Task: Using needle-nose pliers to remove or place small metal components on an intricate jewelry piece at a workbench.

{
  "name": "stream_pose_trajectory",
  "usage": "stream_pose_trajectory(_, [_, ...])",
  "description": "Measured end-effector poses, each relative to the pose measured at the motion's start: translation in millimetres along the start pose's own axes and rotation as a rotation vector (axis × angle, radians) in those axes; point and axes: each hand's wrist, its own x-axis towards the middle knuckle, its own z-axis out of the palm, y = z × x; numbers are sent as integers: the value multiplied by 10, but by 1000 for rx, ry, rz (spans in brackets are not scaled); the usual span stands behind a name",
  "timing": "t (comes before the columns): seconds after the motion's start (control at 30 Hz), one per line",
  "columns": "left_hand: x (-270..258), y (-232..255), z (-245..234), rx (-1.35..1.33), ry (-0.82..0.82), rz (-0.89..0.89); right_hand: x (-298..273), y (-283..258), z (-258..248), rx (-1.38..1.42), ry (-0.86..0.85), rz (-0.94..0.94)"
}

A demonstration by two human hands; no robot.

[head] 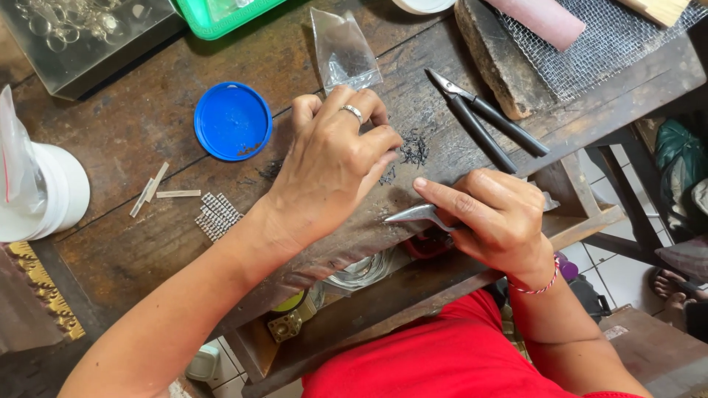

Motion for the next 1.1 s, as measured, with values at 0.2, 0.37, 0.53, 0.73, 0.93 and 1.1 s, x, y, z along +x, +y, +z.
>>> stream_pose_trajectory(0.2, [35, 14, 59, 45, -13, -30, 15, 1, -16, 16, -7, -15])
stream_pose_trajectory(0.37, [57, 33, 42, 5, -24, -40, 1, 11, -14, 16, -21, -13])
stream_pose_trajectory(0.53, [49, 65, 6, -90, 2, -79, 2, 16, 0, 4, -15, -25])
stream_pose_trajectory(0.73, [-70, 222, -444, -355, 48, -52, 16, -8, -35, 20, -10, 10])
stream_pose_trajectory(0.93, [-424, 433, -596, -419, 223, -50, 261, -209, -208, 151, -110, 232])
stream_pose_trajectory(1.1, [-679, 503, -441, -461, 347, -139, 440, -303, -275, 306, -336, 190])
